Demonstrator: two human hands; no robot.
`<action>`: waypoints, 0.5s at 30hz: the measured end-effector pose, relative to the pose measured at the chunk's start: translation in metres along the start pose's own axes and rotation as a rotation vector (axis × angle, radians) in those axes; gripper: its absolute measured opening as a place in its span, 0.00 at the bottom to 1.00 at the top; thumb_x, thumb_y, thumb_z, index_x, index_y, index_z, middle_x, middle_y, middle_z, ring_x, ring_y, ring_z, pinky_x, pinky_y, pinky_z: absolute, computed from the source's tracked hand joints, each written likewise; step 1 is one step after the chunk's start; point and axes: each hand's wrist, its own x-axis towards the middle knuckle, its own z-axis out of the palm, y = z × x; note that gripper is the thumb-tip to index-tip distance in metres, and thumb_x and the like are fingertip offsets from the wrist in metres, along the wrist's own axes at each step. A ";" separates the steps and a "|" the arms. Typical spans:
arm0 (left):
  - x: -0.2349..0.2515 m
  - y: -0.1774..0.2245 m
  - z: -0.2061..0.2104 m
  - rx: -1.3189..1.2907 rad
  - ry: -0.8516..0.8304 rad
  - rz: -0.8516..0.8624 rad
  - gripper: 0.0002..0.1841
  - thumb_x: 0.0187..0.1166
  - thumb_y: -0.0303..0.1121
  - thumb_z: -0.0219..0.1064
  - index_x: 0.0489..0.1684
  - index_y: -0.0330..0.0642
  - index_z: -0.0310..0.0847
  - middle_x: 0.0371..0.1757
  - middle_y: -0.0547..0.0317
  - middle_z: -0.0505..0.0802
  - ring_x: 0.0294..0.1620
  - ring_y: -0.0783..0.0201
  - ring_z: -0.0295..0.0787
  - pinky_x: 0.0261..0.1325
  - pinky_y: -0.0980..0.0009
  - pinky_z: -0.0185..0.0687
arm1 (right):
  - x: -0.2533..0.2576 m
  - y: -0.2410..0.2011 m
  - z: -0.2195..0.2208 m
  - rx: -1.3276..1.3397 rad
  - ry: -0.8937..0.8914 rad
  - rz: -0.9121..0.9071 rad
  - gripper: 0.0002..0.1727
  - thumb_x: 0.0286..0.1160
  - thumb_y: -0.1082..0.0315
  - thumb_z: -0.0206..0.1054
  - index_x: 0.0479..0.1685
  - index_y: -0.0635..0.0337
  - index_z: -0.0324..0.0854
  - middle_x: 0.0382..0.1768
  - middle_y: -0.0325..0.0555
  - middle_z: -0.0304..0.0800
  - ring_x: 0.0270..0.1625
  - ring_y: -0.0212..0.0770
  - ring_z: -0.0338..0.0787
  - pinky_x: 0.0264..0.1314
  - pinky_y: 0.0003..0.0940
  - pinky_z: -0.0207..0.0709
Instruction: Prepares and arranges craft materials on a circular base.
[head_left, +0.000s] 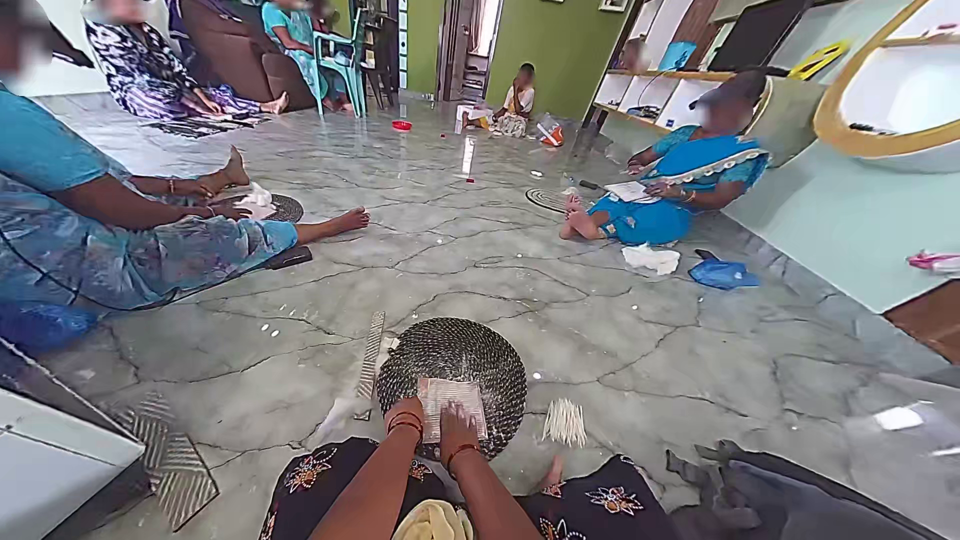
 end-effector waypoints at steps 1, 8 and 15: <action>-0.001 0.000 -0.001 0.002 0.005 -0.006 0.20 0.86 0.33 0.61 0.71 0.33 0.82 0.76 0.37 0.85 0.79 0.41 0.81 0.75 0.38 0.78 | 0.005 0.002 -0.001 -0.008 -0.019 -0.028 0.49 0.79 0.66 0.69 0.97 0.61 0.42 0.96 0.59 0.45 0.96 0.64 0.50 0.91 0.71 0.45; 0.009 -0.001 0.003 0.047 -0.013 0.002 0.21 0.87 0.32 0.61 0.73 0.31 0.79 0.78 0.36 0.83 0.81 0.41 0.80 0.78 0.40 0.77 | 0.000 -0.005 0.007 0.111 0.009 0.032 0.33 0.88 0.75 0.51 0.94 0.64 0.53 0.92 0.60 0.57 0.91 0.63 0.63 0.89 0.60 0.59; 0.010 -0.002 0.007 0.025 -0.007 0.014 0.21 0.86 0.33 0.63 0.73 0.30 0.80 0.78 0.36 0.83 0.81 0.40 0.79 0.78 0.40 0.76 | -0.010 -0.013 0.011 0.106 0.064 0.068 0.35 0.88 0.74 0.51 0.95 0.67 0.45 0.95 0.62 0.48 0.96 0.63 0.51 0.94 0.60 0.50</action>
